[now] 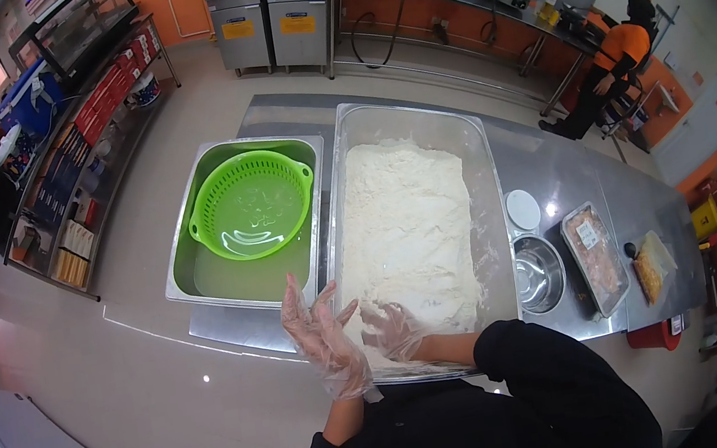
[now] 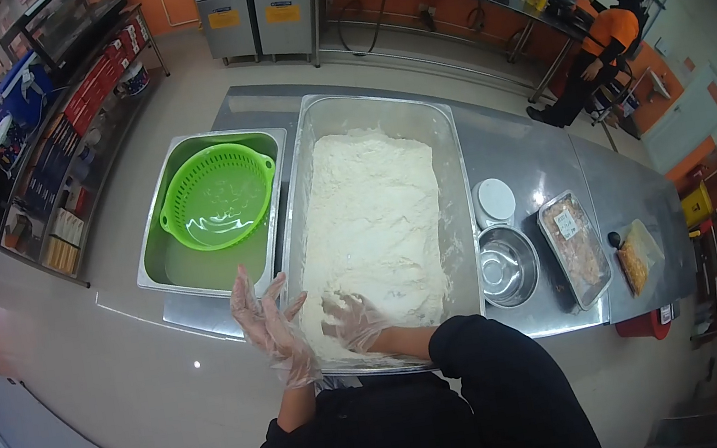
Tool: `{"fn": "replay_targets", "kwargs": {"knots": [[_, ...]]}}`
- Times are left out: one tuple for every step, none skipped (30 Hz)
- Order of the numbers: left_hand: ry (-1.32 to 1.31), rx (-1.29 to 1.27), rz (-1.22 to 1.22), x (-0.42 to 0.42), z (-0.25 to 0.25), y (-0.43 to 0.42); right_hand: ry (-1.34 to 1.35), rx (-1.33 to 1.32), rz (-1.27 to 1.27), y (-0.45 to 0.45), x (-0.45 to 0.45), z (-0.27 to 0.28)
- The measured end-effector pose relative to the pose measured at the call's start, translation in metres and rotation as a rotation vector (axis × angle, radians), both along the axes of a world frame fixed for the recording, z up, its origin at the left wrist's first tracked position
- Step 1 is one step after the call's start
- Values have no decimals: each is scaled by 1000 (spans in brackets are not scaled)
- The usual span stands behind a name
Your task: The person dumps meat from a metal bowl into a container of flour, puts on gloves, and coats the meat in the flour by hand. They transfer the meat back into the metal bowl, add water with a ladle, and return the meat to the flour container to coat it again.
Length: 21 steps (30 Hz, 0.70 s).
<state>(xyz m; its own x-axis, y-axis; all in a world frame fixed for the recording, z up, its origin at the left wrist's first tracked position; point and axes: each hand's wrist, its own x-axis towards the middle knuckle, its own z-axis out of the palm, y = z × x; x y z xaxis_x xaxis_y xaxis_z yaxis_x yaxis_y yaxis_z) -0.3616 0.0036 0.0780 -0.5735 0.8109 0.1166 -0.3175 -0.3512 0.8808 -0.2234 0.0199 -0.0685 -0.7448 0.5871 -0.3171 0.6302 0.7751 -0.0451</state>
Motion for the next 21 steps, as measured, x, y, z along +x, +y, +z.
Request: {"fn": "replay_targets", "kwargs": {"knots": [[6, 4, -3, 0, 0, 0, 103, 66, 105, 4, 8, -9], [11, 9, -4, 0, -1, 0, 37, 12, 45, 10, 6, 3], [27, 9, 3, 0, -1, 1, -32, -43, -13, 21, 4, 15], [42, 7, 12, 1, -2, 2, -102, -99, -69, 32, 2, 25], [59, 2, 15, 1, -3, 0, -29, -196, -192, 49, 3, 16], [83, 0, 3, 1, -5, -2, 5, -252, -269, 55, 8, 11], [105, 4, -6, 1, -5, -1, 38, -302, -343, 60, 5, 33], [126, 9, -12, 0, -5, 0, 70, -350, -414, 65, 5, 46], [113, 4, -11, 0, -5, 1, 462, 49, 90, 69, 49, -29], [100, -4, -13, 0, -6, 1, 419, -169, -175, 73, 44, -24], [85, -14, -16, 0, -7, 1, 363, -386, -443, 77, 38, -20], [88, -8, -19, -1, -6, 1, 296, -601, -715, 79, 36, -15], [92, -5, -27, -2, -4, 1, 312, -468, -665, 74, 35, 6], [96, -2, -41, -1, -4, 0, 329, -336, -617, 64, 33, 35], [93, 2, -46, -1, -5, 0, 346, -199, -566, 60, 33, 51], [90, 6, -52, -1, -6, 0, 323, -234, -518, 63, 38, 45], [86, 12, -55, -1, -6, 1, 299, -268, -468, 70, 46, 35], [70, 10, -56, 0, -7, 2, 276, -301, -415, 75, 51, 27], [56, 6, -58, 0, -7, 1, 291, -331, -490, 74, 50, 28], [41, 1, -58, 0, -7, 2, 306, -360, -562, 72, 49, 30], [44, 1, -61, 0, -7, 2, 322, -390, -635, 70, 46, 32]]}}
